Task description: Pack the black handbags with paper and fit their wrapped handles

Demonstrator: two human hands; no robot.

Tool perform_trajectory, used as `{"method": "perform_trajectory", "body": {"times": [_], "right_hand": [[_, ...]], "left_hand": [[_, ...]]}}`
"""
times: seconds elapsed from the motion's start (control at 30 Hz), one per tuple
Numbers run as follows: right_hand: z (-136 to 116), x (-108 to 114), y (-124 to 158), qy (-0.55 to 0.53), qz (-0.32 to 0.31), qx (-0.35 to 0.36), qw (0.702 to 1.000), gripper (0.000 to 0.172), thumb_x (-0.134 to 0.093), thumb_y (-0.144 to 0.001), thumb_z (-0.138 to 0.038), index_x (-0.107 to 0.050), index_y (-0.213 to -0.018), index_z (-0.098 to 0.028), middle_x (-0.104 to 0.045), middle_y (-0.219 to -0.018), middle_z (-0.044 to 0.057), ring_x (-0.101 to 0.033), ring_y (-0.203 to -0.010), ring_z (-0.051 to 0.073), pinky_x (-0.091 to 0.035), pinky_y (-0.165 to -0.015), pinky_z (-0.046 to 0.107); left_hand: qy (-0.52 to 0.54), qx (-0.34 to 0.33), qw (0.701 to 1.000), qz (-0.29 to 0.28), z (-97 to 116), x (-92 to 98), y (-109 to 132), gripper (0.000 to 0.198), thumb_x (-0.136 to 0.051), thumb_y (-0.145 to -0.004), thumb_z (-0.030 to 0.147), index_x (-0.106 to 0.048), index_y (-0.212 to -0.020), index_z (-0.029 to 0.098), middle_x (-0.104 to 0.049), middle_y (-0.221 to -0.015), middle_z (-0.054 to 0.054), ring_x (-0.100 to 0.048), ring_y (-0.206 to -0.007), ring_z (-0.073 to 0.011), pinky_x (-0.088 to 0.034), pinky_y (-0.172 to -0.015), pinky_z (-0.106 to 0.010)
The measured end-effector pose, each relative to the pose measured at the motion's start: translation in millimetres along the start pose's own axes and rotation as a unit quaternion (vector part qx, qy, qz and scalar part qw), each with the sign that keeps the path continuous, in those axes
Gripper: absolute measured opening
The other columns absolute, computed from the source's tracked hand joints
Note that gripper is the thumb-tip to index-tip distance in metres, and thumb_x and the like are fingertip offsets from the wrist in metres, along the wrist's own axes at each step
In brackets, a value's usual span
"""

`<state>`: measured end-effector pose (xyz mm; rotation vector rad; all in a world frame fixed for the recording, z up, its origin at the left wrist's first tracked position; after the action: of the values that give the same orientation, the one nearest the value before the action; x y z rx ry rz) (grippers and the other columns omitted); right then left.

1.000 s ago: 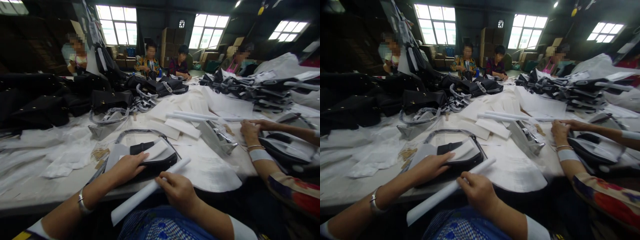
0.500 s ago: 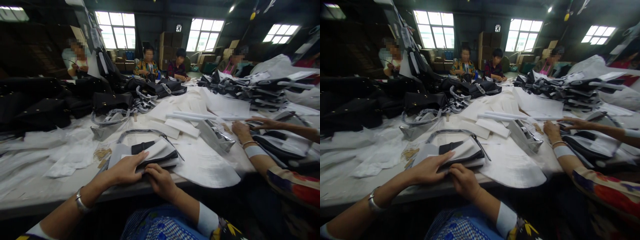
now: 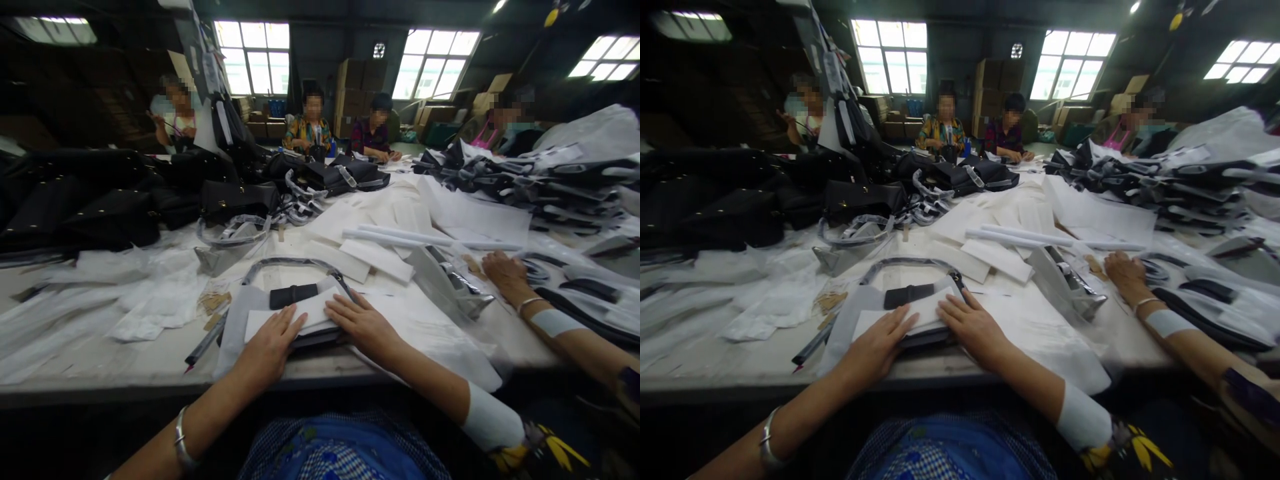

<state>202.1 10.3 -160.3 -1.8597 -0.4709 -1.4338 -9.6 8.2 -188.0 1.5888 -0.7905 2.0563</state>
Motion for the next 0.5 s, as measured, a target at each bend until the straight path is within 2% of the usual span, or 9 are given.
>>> {"method": "perform_trajectory", "body": {"times": [0.1, 0.23, 0.3, 0.4, 0.5], "right_hand": [[4.5, -18.2, 4.6, -0.005, 0.015, -0.008, 1.000, 0.045, -0.062, -0.090, -0.012, -0.057, -0.134, -0.017, -0.063, -0.134, 0.011, -0.056, -0.128, 0.030, -0.038, -0.113, 0.058], [3.2, -27.3, 10.6, -0.005, 0.059, -0.014, 0.998, 0.040, -0.054, -0.093, -0.009, -0.058, -0.133, -0.017, -0.066, -0.131, 0.011, -0.059, -0.125, 0.029, -0.042, -0.110, 0.057], [3.2, -26.0, 11.6, -0.005, 0.075, -0.016, 0.997, 0.041, -0.052, -0.094, -0.007, -0.058, -0.133, -0.017, -0.066, -0.131, 0.011, -0.058, -0.125, 0.028, -0.042, -0.110, 0.056], [-2.2, -18.0, 15.9, -0.013, 0.102, -0.020, 0.995, 0.041, -0.051, -0.094, -0.007, -0.057, -0.133, -0.018, -0.066, -0.130, 0.011, -0.057, -0.126, 0.028, -0.041, -0.110, 0.058], [-17.5, -3.4, 31.0, -0.073, 0.170, -0.066, 0.981, 0.035, -0.051, -0.094, -0.008, -0.064, -0.124, -0.021, -0.070, -0.123, 0.010, -0.062, -0.119, 0.027, -0.047, -0.105, 0.052]], "left_hand": [[-0.010, 0.019, 0.999, -0.026, 12.3, 5.1, -9.6, 0.061, -0.055, -0.086, 0.012, -0.041, -0.145, 0.015, -0.035, -0.157, -0.016, -0.035, -0.144, -0.0316, -0.038, -0.113, -0.053], [-0.054, 0.069, 0.995, -0.039, 32.8, 6.5, -28.2, 0.055, -0.063, -0.088, 0.030, -0.050, -0.137, 0.010, -0.043, -0.151, -0.022, -0.035, -0.142, -0.0387, -0.036, -0.109, -0.063], [-0.082, 0.073, 0.993, -0.032, 39.5, 2.2, -32.5, 0.053, -0.061, -0.089, 0.025, -0.049, -0.140, 0.015, -0.048, -0.148, -0.021, -0.040, -0.139, -0.0391, -0.035, -0.108, -0.066], [-0.105, 0.053, 0.993, -0.009, 42.1, -6.6, -29.5, 0.056, -0.057, -0.092, 0.020, -0.043, -0.146, 0.028, -0.046, -0.150, -0.015, -0.041, -0.139, -0.0388, -0.037, -0.106, -0.065], [-0.109, 0.040, 0.993, 0.019, 39.9, -12.8, -23.1, 0.052, -0.051, -0.095, 0.021, -0.043, -0.146, 0.030, -0.044, -0.152, -0.011, -0.039, -0.140, -0.0385, -0.038, -0.107, -0.064]]}}
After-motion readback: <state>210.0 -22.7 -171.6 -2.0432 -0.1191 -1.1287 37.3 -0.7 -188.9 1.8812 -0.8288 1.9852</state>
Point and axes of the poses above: each hand's wrist, its own y-axis away from the middle knuckle, its own x-axis out of the back of the hand, z = x × y, the point moved 5 cm from there along -y, towards the middle knuckle
